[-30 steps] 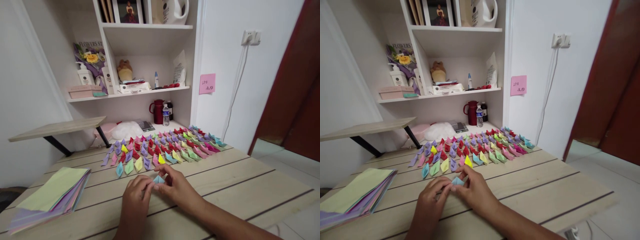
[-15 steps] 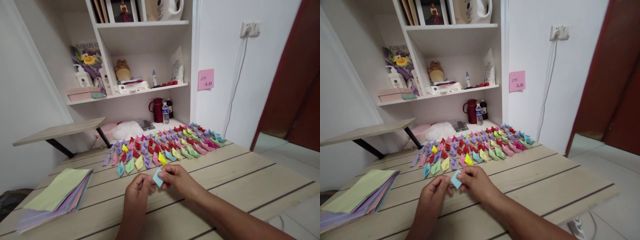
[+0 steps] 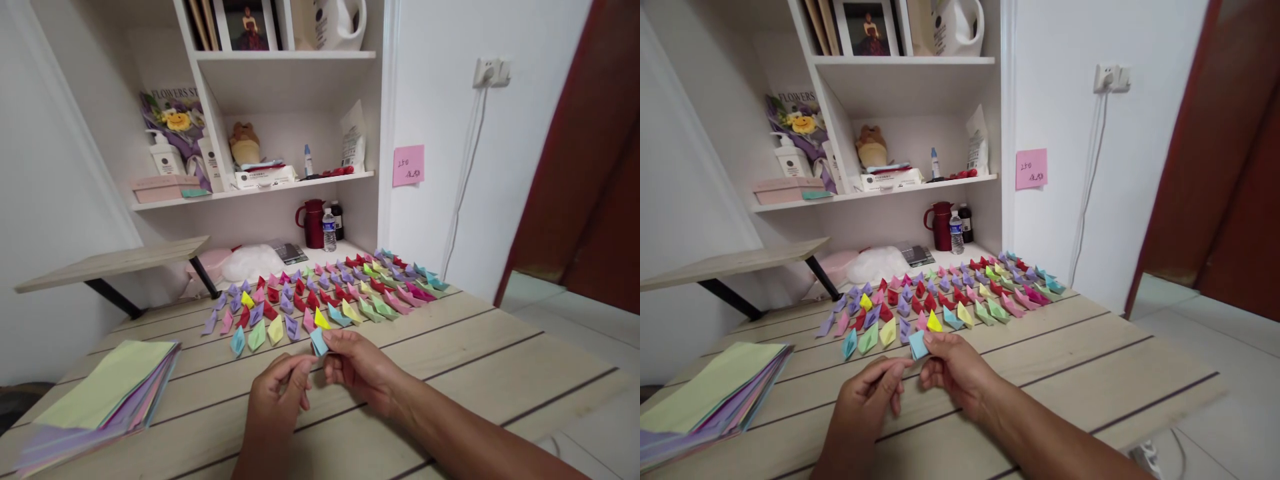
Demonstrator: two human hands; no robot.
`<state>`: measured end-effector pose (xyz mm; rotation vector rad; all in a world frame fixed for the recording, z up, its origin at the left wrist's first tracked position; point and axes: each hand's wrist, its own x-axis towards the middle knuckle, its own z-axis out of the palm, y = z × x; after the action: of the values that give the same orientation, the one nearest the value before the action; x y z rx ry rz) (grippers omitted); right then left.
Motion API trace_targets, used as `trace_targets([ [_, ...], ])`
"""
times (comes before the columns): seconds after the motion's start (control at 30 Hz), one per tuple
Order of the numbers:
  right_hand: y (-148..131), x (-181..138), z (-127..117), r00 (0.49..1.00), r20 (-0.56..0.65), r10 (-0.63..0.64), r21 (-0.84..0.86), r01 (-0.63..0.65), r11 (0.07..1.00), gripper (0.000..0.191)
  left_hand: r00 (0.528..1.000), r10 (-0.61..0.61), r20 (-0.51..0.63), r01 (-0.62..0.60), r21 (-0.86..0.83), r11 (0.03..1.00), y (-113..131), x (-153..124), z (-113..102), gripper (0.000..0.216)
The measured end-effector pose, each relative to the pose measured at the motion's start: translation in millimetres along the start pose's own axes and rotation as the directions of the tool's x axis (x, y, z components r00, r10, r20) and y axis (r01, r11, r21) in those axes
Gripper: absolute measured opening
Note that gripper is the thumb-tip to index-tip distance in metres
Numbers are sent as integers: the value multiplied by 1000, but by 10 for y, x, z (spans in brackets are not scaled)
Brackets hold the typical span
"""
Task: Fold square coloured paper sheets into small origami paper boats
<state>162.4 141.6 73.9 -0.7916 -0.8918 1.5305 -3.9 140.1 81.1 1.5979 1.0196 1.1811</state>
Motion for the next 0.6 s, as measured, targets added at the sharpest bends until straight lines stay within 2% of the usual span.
trace_targets([
  [0.13,-23,-3,20,995,14,-102,-144,103,984,47,996,-80,-33,79,-41,996,-3,12,8,53],
  [0.23,-59,-21,33,975,49,-215,-310,220,925,45,986,-161,-41,157,-86,984,-17,31,-2,63],
  [0.3,-73,-50,45,945,89,-315,-433,321,842,40,976,-217,-22,212,-129,969,-41,47,-7,68],
  [0.43,-42,-120,69,858,221,-465,-621,491,611,18,949,-305,75,314,-210,926,-83,46,-11,70],
  [0.5,-13,-133,72,828,280,-486,-670,531,519,19,937,-325,128,347,-233,908,-81,31,-26,69],
  [0.6,8,-113,61,803,313,-507,-713,551,434,23,924,-333,188,374,-265,889,-59,20,-72,68],
])
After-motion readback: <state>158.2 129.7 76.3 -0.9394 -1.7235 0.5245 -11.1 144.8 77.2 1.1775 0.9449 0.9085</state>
